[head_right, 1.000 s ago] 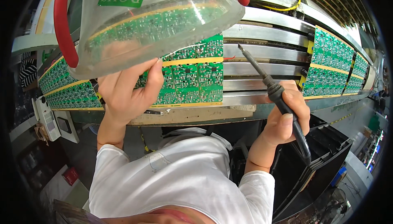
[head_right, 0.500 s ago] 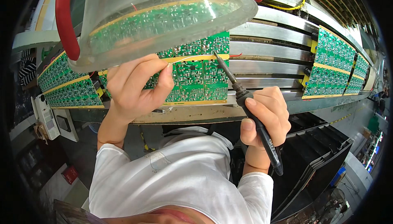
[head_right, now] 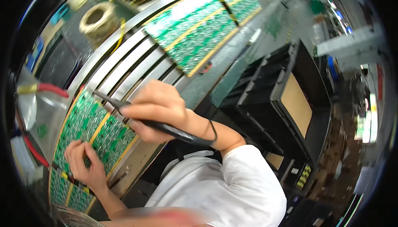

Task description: Solder electronic components onto printed circuit boards at an assembly station.

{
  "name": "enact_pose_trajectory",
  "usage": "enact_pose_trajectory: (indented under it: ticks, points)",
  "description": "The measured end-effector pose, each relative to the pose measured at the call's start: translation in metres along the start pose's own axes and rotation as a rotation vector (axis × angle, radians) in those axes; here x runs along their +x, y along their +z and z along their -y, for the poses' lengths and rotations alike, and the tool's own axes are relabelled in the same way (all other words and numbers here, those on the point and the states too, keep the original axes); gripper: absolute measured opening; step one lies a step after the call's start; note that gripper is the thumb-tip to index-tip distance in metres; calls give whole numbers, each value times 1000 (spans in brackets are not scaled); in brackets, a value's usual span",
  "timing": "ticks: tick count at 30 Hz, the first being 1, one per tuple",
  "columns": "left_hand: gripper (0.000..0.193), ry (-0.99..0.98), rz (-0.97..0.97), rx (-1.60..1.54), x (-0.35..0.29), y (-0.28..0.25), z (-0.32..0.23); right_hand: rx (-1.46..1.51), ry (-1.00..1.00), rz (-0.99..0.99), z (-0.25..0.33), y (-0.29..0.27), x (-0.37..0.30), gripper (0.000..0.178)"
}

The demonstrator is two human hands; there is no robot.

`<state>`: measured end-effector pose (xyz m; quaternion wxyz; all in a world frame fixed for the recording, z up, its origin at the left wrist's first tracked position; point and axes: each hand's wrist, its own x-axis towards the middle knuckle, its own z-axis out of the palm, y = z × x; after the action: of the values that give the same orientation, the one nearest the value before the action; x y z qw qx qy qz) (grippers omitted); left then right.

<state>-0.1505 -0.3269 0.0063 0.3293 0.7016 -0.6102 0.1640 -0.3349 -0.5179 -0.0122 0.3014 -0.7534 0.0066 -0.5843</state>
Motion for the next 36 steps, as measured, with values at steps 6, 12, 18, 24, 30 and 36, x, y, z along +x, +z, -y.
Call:
enact_pose_trajectory:
  ticks: [6, 12, 18, 24, 30, 36]
  points:
    - [16, 44, -44, 43, -6, 0, 2, -156, 17, -187, -45, 5, 56, 36]
    - [19, -149, -168, -49, -20, 17, 11, -891, -2, 222, -91, 22, 60, 28]
    - [3, -109, -94, 86, -10, 18, 30, -592, -42, -131, -68, 14, 49, 27]
    - [3, 140, -157, 214, 9, 9, 27, 13, 184, -361, -44, 7, 29, 14]
    - [16, -64, 41, -1, 28, 18, -1, 8, 348, -195, -24, -28, 11, 24]
    - [19, -240, -86, 66, 19, 21, -14, 240, 524, -297, -15, -19, -18, 35]
